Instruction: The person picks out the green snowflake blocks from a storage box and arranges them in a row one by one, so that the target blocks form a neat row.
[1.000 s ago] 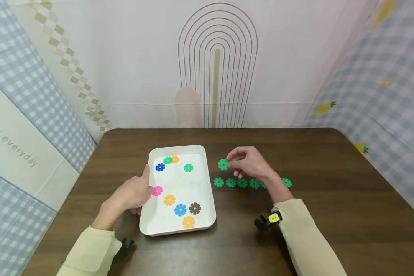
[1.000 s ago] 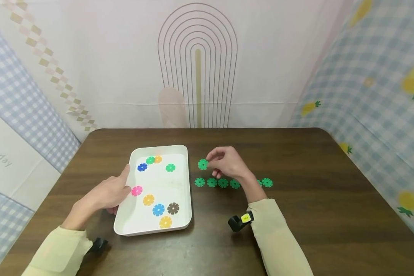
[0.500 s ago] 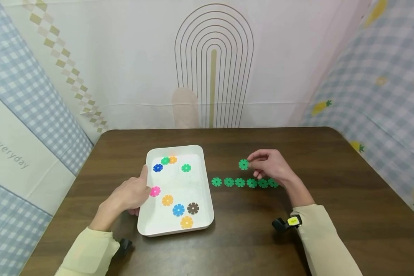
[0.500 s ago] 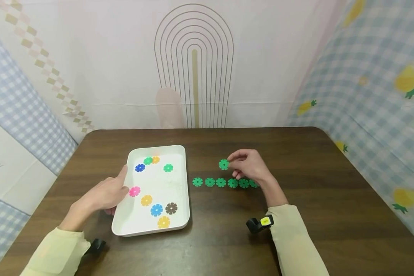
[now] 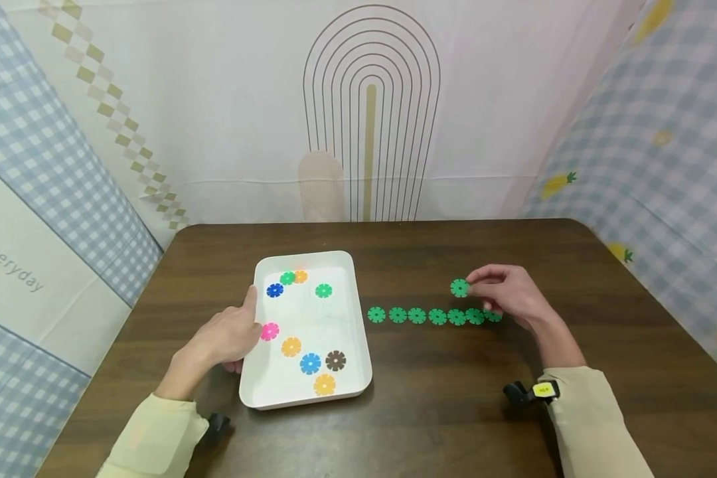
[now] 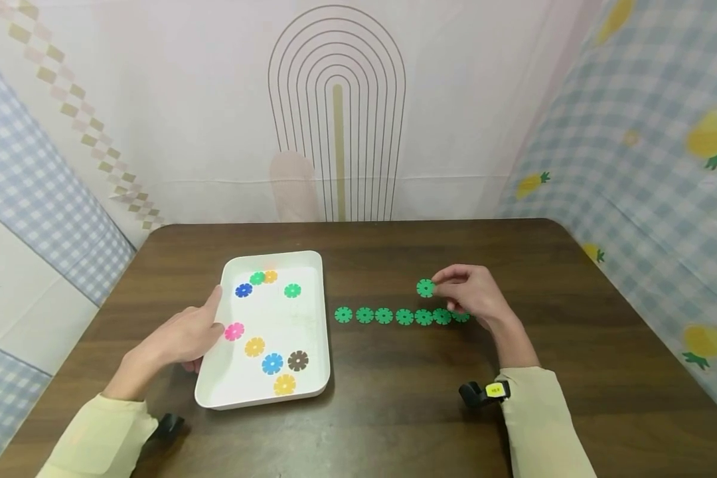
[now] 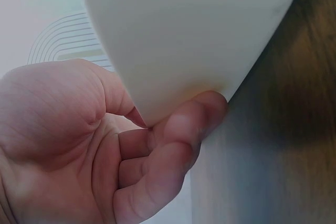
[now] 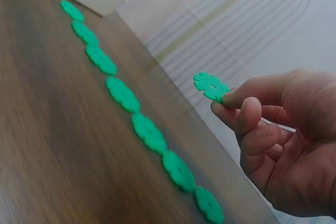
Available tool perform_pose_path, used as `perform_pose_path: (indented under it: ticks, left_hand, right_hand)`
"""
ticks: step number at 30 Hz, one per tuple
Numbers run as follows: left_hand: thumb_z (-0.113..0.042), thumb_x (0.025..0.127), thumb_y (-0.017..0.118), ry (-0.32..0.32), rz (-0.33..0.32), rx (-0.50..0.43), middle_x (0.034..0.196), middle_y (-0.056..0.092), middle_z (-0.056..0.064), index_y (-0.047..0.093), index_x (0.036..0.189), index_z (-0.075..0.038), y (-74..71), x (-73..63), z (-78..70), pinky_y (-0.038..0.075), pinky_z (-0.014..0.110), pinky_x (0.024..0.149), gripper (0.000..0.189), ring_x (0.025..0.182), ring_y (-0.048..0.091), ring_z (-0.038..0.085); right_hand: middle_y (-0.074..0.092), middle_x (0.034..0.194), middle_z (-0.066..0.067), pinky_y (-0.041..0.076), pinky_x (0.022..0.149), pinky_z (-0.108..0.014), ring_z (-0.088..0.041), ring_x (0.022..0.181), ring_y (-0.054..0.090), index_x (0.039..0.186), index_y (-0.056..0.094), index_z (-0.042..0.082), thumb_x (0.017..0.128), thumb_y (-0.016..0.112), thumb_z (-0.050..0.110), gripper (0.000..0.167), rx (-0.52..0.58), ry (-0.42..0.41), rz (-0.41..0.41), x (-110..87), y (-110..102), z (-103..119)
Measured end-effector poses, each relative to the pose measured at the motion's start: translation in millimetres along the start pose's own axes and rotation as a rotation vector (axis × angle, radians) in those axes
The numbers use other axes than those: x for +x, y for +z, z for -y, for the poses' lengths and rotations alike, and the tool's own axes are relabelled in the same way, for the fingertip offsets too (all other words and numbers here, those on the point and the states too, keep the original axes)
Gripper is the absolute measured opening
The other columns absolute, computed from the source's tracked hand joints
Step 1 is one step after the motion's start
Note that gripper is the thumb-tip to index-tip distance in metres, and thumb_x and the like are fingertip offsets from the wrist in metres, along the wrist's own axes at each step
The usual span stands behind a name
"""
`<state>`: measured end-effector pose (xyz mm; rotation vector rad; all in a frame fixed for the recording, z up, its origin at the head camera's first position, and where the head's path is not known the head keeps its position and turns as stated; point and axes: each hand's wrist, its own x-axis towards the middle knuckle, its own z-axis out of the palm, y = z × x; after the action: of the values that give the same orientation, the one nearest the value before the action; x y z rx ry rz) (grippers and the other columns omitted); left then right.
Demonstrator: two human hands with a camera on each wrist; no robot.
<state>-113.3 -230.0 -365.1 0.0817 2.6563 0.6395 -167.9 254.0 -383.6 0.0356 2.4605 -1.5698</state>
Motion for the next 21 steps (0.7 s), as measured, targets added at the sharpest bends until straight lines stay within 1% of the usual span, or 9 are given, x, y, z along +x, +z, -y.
perform_pose_path:
  ticks: [5,9,12,14,20,21]
  left_hand:
    - [-0.02,0.109,0.047,-0.017,-0.001,-0.019,0.081,0.062,0.013,-0.01,0.165,0.005,0.7,-1.7,-0.6,0.057,0.035,0.052,0.084,0.053,0.063,0.023]
    - [-0.021,0.109,0.047,-0.036,0.003,-0.019,0.083,0.061,0.013,-0.011,0.165,0.004,1.8,-2.5,-0.4,0.057,0.036,0.053,0.085,0.054,0.064,0.023]
    - [-0.02,0.109,0.047,-0.036,0.005,-0.015,0.082,0.061,0.013,-0.011,0.165,0.004,2.3,-2.5,0.1,0.057,0.035,0.052,0.085,0.053,0.064,0.023]
    - [-0.021,0.109,0.046,-0.038,0.002,-0.022,0.079,0.062,0.013,-0.01,0.165,0.004,2.3,-2.3,0.1,0.057,0.035,0.052,0.083,0.053,0.064,0.023]
    - [-0.028,0.112,0.038,-0.048,-0.018,-0.042,0.072,0.063,0.012,0.001,0.165,0.008,0.7,-0.6,-1.1,0.056,0.035,0.051,0.074,0.051,0.063,0.023]
    - [-0.028,0.112,0.039,-0.045,-0.016,-0.04,0.072,0.063,0.012,0.001,0.165,0.008,0.3,-0.6,-1.4,0.056,0.035,0.051,0.075,0.051,0.063,0.023]
  right_hand:
    - [0.071,0.078,0.003,0.048,0.054,-0.029,-0.01,0.059,0.056,0.126,0.065,-0.004,0.1,0.073,0.021,0.037,-0.013,0.002,-0.022,-4.7,-16,-17]
    - [0.07,0.08,0.002,0.049,0.054,-0.028,-0.01,0.06,0.057,0.126,0.065,-0.004,0.1,0.073,0.021,0.037,-0.024,0.023,-0.045,-9.6,-27,-28]
    - [0.069,0.081,-0.001,0.051,0.055,-0.03,-0.011,0.061,0.058,0.127,0.066,-0.004,0.101,0.071,0.022,0.037,-0.045,0.039,-0.048,-13.4,-33,-35]
    - [0.068,0.083,-0.002,0.052,0.055,-0.03,-0.011,0.061,0.058,0.128,0.065,-0.004,0.102,0.07,0.022,0.037,-0.061,0.042,-0.051,-15.5,-38,-39]
    - [0.067,0.083,-0.003,0.054,0.057,-0.03,-0.012,0.064,0.059,0.133,0.062,-0.006,0.104,0.066,0.021,0.04,-0.097,0.056,-0.051,-18.2,-52,-52]
    - [0.067,0.083,-0.002,0.054,0.058,-0.03,-0.012,0.064,0.059,0.134,0.061,-0.007,0.105,0.066,0.02,0.04,-0.1,0.06,-0.048,-18.8,-54,-54]
